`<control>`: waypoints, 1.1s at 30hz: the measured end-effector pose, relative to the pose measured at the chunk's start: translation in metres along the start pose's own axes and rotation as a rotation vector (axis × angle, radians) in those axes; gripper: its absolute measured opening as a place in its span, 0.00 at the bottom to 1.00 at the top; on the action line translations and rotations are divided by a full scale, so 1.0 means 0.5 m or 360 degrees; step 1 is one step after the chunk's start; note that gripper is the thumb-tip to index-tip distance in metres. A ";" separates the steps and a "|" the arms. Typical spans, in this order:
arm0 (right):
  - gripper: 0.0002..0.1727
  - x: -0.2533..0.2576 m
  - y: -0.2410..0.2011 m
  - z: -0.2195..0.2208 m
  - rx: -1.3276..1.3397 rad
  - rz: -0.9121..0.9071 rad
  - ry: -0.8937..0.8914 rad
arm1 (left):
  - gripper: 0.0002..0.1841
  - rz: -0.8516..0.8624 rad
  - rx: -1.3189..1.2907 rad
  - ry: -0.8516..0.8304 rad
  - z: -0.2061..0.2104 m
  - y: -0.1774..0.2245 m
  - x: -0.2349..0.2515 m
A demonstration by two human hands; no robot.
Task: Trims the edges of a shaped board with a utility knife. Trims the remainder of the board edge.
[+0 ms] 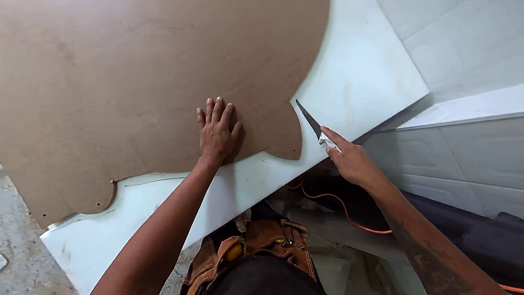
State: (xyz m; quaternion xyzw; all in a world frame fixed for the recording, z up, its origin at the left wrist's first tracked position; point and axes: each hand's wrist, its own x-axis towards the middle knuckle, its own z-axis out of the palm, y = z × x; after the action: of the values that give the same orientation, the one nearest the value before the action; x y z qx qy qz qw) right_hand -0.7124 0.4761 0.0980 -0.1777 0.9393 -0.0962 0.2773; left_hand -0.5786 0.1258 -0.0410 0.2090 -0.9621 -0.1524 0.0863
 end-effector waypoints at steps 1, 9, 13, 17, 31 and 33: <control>0.32 -0.003 0.000 -0.004 -0.0022 -0.0011 0.0002 | 0.34 -0.0002 0.0001 -0.0010 0.001 -0.002 0.000; 0.30 -0.004 0.014 -0.036 -0.0192 -0.0162 0.0021 | 0.34 0.0001 -0.0040 -0.0044 0.001 -0.006 0.000; 0.31 0.028 -0.008 -0.033 -0.0285 -0.0104 0.0002 | 0.34 -0.0028 -0.0041 -0.0058 -0.003 -0.003 0.003; 0.34 0.056 -0.040 -0.023 -0.0395 -0.0036 -0.0042 | 0.35 -0.0037 -0.0021 -0.0081 -0.002 -0.005 0.006; 0.37 -0.062 -0.019 0.074 -0.0139 0.0180 0.0027 | 0.34 -0.0023 -0.0045 -0.0050 0.000 -0.007 0.004; 0.37 -0.100 -0.029 0.094 -0.0054 0.0263 0.0037 | 0.34 -0.0020 -0.0062 -0.0040 -0.001 -0.008 0.004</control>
State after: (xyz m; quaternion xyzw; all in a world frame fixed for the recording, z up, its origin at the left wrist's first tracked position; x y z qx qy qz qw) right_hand -0.6431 0.4782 0.0873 -0.1032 0.9554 -0.0592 0.2702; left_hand -0.5789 0.1212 -0.0418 0.2112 -0.9587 -0.1741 0.0773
